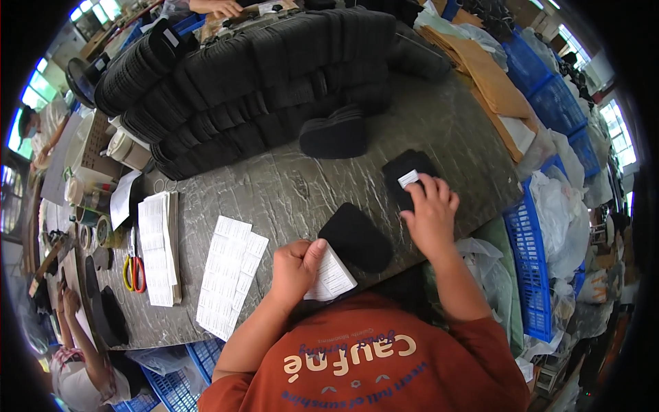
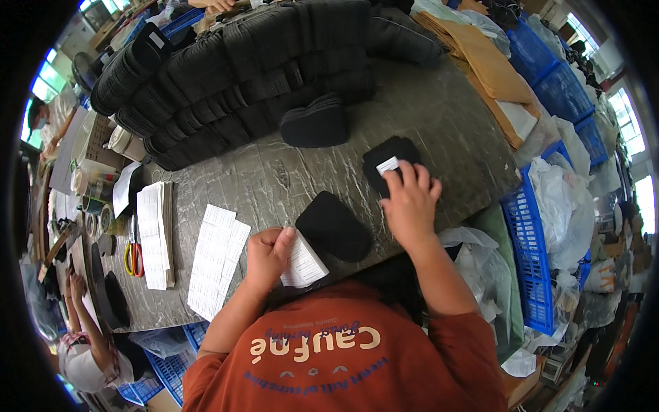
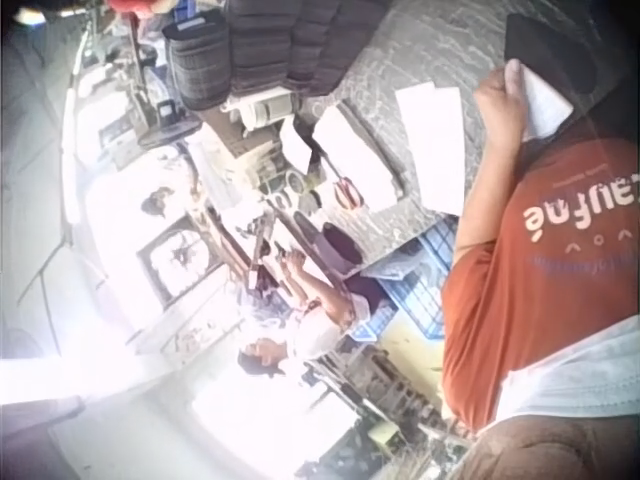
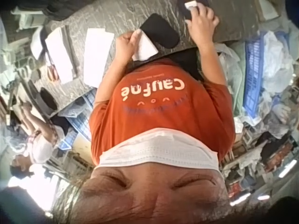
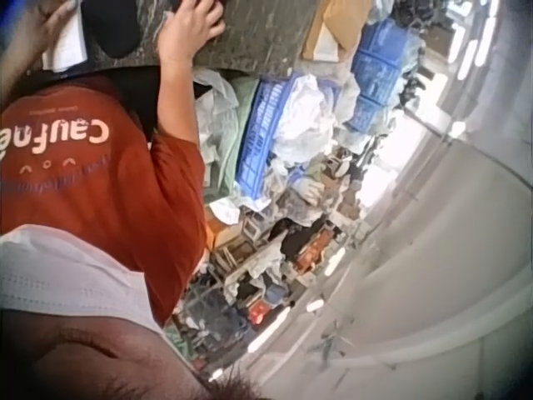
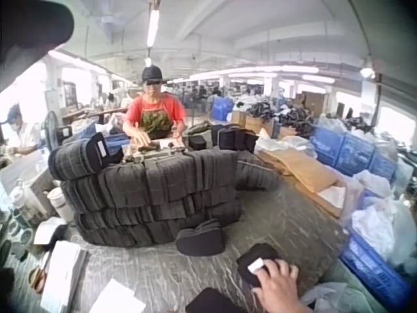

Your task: Peel and apply small white labels to black shoe components and organize them into stacks.

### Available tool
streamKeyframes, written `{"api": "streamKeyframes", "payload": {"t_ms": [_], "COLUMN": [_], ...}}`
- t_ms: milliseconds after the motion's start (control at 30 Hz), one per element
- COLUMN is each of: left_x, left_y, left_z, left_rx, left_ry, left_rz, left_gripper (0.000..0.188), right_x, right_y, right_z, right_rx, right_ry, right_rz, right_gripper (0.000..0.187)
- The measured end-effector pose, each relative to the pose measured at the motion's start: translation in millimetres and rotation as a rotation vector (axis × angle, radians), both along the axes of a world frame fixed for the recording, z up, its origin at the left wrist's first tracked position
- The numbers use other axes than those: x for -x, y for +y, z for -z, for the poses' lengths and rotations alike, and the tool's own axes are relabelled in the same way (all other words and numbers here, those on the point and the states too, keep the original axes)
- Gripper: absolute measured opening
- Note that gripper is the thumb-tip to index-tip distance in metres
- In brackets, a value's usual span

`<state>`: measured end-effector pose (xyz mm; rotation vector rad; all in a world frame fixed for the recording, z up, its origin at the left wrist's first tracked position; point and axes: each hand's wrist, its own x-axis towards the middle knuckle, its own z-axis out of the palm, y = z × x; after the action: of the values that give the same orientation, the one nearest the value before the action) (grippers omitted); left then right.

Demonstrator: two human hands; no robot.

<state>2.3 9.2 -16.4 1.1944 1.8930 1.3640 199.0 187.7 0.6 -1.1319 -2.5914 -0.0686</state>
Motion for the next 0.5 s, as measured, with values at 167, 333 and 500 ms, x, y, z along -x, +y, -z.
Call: {"api": "streamKeyframes", "payload": {"t_ms": [167, 333, 500], "left_x": [1, -4, 7], "left_y": [1, 11, 9], "left_z": [-5, -3, -3], "left_rx": [0.109, 0.113, -0.191], "left_ry": [-0.058, -0.145, -0.245], "left_rz": [-0.204, -0.308, -0.148], "left_gripper": [0.054, 0.057, 0.026], "right_x": [9, 45, 54], "right_y": [13, -60, -62], "right_z": [-6, -31, -16], "right_rx": [-0.044, 0.897, 1.152], "right_ry": [0.125, 0.355, 0.586], "right_rz": [-0.011, -0.463, -0.340], "right_gripper": [0.043, 0.049, 0.023]}}
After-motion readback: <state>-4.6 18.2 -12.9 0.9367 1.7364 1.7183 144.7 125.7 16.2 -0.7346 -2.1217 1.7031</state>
